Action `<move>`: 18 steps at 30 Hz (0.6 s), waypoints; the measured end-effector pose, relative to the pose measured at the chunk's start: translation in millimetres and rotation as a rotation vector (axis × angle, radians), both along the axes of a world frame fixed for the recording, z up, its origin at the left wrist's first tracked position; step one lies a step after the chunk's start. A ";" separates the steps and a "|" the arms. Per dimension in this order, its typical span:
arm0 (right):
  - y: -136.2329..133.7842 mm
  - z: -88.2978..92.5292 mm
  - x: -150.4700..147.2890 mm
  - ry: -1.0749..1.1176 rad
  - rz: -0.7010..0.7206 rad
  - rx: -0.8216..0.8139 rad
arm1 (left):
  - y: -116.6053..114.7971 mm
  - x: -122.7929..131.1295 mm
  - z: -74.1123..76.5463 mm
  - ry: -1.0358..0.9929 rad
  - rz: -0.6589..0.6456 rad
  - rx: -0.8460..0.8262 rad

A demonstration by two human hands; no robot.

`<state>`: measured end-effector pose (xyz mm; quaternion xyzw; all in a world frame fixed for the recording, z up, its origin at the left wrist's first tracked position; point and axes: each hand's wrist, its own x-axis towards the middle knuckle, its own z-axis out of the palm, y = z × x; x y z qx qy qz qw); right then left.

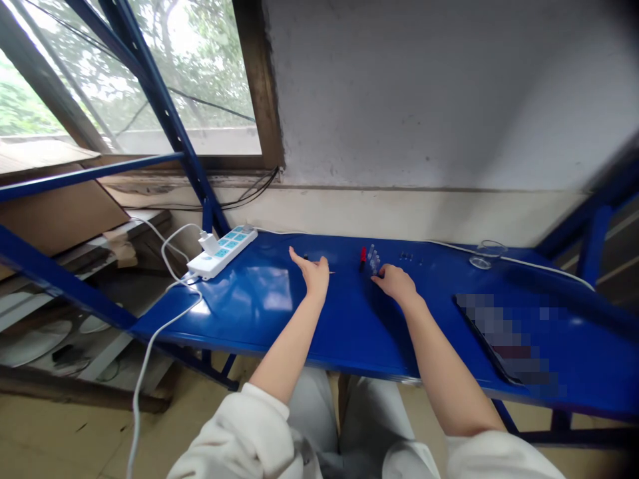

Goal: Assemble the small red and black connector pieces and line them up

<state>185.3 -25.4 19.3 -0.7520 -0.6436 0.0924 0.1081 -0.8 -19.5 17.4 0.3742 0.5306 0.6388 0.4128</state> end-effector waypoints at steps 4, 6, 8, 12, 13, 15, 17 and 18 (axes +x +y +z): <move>-3.3 8.1 -0.5 -0.020 0.002 -0.043 | 15.9 -5.3 -6.9 -0.100 0.071 -0.095; -5.6 11.8 -2.0 0.041 0.060 -0.105 | 19.6 -5.8 -8.5 -0.171 0.087 -0.096; -8.4 14.2 -6.2 0.156 0.193 -0.164 | 19.8 -5.3 -8.5 -0.251 0.094 -0.092; -13.4 14.0 -24.3 0.404 0.413 -0.021 | 13.4 -4.0 -3.4 -0.447 -0.097 -0.035; -14.1 13.2 -29.6 0.460 0.428 0.056 | 11.3 -3.9 -1.4 -0.481 -0.194 -0.030; -14.5 11.1 -38.9 0.563 0.418 0.166 | 7.3 -3.6 2.5 -0.499 -0.385 -0.040; -14.3 8.7 -45.6 0.664 0.378 0.200 | 4.3 -2.8 5.4 -0.471 -0.512 -0.041; -14.1 7.6 -47.9 0.716 0.362 0.198 | 3.2 -2.1 6.2 -0.452 -0.550 -0.033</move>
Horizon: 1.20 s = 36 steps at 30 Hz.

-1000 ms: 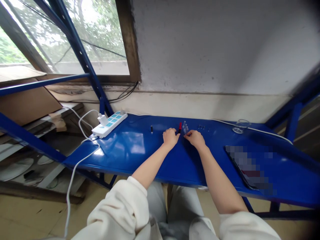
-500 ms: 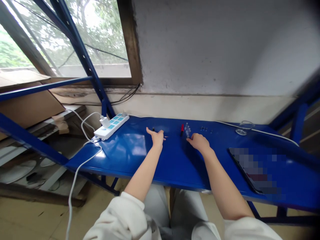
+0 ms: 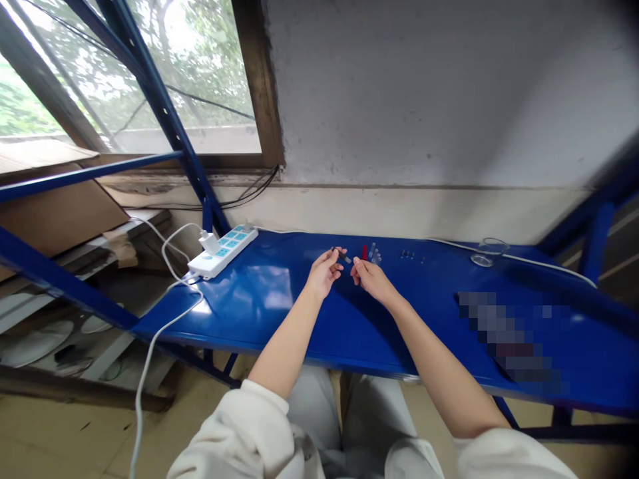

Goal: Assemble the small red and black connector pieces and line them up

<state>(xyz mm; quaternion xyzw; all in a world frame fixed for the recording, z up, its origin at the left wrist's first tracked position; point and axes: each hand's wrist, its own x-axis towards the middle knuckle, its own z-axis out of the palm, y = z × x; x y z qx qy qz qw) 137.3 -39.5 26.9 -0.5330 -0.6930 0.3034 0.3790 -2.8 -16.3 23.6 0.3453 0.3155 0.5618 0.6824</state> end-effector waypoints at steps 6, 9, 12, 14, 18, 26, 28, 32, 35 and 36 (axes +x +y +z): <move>0.3 -3.3 -8.8 0.275 0.071 -0.073 | -2.3 2.7 0.6 0.001 -0.081 0.073; 0.4 -2.9 -10.9 0.340 0.068 -0.058 | -2.9 2.6 1.6 0.002 -0.075 0.099; -0.5 -1.8 -9.9 0.261 0.032 0.034 | -3.7 3.2 2.7 0.017 -0.043 0.100; -2.3 -0.6 -8.3 0.140 -0.002 0.120 | -3.8 3.7 2.6 0.015 -0.025 0.091; -7.2 2.6 -6.3 -0.161 -0.077 0.260 | -3.2 4.2 0.7 -0.007 -0.005 0.076; -10.4 2.7 -10.4 -0.500 -0.180 0.355 | -1.3 5.9 -1.6 -0.055 0.053 0.046; -11.5 2.6 -11.5 -0.476 -0.197 0.348 | -1.1 5.1 -1.4 -0.052 0.056 0.051; -13.5 3.7 -12.6 -0.290 -0.177 0.314 | -1.0 3.1 -1.0 -0.067 0.040 0.077; -13.3 4.2 -13.7 -0.150 -0.143 0.278 | -1.2 3.0 -1.1 -0.076 0.022 0.090; -13.1 4.2 -14.2 -0.119 -0.140 0.272 | -1.3 3.2 -1.1 -0.078 0.025 0.091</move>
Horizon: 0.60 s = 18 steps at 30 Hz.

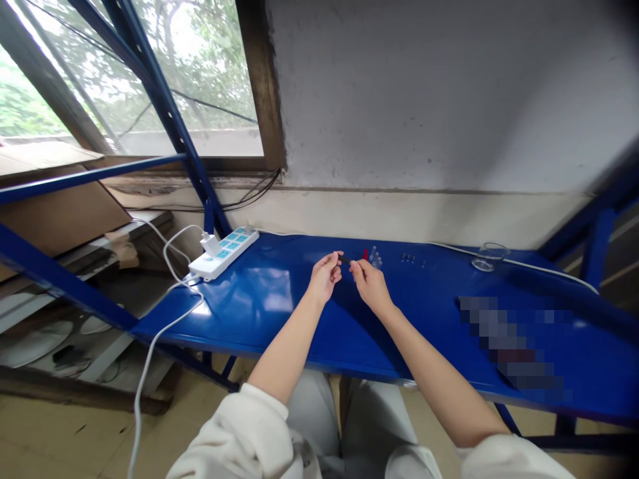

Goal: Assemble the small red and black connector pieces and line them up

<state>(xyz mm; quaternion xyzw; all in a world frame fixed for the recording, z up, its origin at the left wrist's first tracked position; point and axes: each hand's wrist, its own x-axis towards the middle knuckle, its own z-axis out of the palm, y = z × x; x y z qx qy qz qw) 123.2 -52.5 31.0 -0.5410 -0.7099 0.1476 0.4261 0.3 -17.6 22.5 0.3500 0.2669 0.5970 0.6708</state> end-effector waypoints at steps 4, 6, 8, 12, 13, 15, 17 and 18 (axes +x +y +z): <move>1.6 -1.5 -0.7 0.014 0.005 0.011 | -0.3 1.1 0.1 0.004 0.025 -0.005; 2.8 -3.0 0.0 -0.017 0.015 0.062 | -0.1 1.6 -0.2 0.006 0.033 -0.007; 4.0 -4.5 1.1 -0.062 0.017 0.137 | 0.5 1.8 -0.7 0.001 0.041 -0.006; 5.5 -5.8 3.2 -0.201 -0.036 0.254 | 1.5 1.7 -1.8 -0.013 0.052 0.004; 5.7 -5.8 3.5 -0.243 -0.052 0.276 | 1.6 1.7 -1.9 -0.014 0.055 0.004; 5.8 -5.8 4.1 -0.327 -0.072 0.310 | 1.6 1.7 -1.9 -0.016 0.064 0.001; 5.7 -5.9 4.5 -0.395 -0.086 0.336 | 1.5 1.8 -1.6 -0.019 0.070 -0.002; 5.7 -6.0 4.6 -0.420 -0.093 0.344 | 1.5 1.9 -1.4 -0.021 0.072 -0.002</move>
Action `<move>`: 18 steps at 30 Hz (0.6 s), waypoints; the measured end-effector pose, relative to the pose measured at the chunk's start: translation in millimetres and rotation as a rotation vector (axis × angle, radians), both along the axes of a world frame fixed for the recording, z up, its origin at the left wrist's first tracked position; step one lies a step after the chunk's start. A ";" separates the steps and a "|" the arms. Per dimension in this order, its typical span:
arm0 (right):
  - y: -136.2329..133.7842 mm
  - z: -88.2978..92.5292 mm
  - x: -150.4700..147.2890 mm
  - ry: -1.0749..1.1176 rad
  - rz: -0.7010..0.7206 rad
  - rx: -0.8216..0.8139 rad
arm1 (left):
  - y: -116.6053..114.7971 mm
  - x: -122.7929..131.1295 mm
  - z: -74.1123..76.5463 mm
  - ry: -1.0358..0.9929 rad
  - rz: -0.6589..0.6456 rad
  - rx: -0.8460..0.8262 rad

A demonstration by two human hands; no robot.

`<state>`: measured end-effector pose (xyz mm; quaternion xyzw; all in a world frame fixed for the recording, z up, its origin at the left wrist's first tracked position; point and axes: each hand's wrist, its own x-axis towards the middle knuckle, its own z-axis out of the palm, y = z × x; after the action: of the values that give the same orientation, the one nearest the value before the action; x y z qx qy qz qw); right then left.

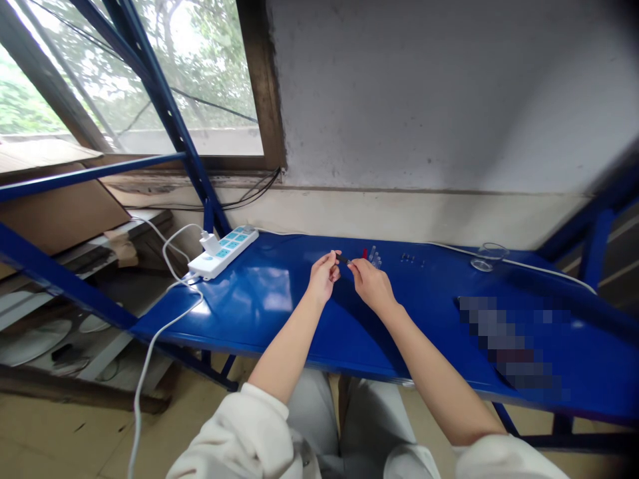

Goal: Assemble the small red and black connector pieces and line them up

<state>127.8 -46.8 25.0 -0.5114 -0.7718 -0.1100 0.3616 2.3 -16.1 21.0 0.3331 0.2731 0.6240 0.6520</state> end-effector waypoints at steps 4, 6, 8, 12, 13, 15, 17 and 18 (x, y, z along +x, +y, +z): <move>0.5 -1.4 0.3 -0.045 -0.017 0.011 | 0.0 0.6 0.4 0.003 0.014 -0.014; 0.9 -2.5 0.4 -0.052 -0.018 0.006 | 0.1 0.9 0.4 0.010 0.032 -0.024; 1.2 -3.5 0.3 -0.058 -0.020 -0.003 | 0.1 1.1 0.4 0.016 0.054 -0.035; 1.7 -4.9 -0.3 -0.073 -0.034 -0.022 | 0.5 1.3 0.2 0.033 0.087 -0.052; 1.8 -5.2 -0.5 -0.074 -0.036 -0.025 | 0.6 1.4 0.0 0.040 0.095 -0.055; 2.2 -5.7 -1.0 -0.073 -0.039 -0.032 | 0.8 1.9 -0.7 0.055 0.119 -0.059; 2.4 -6.0 -1.8 -0.072 -0.038 -0.042 | 0.9 2.5 -1.6 0.065 0.153 -0.066; 2.3 -6.1 -2.2 -0.072 -0.037 -0.047 | 1.0 2.6 -2.0 0.067 0.169 -0.069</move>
<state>125.6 -44.5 18.9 -0.5297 -0.7770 -0.1166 0.3193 4.9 -15.1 19.0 0.3069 0.3431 0.6555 0.5987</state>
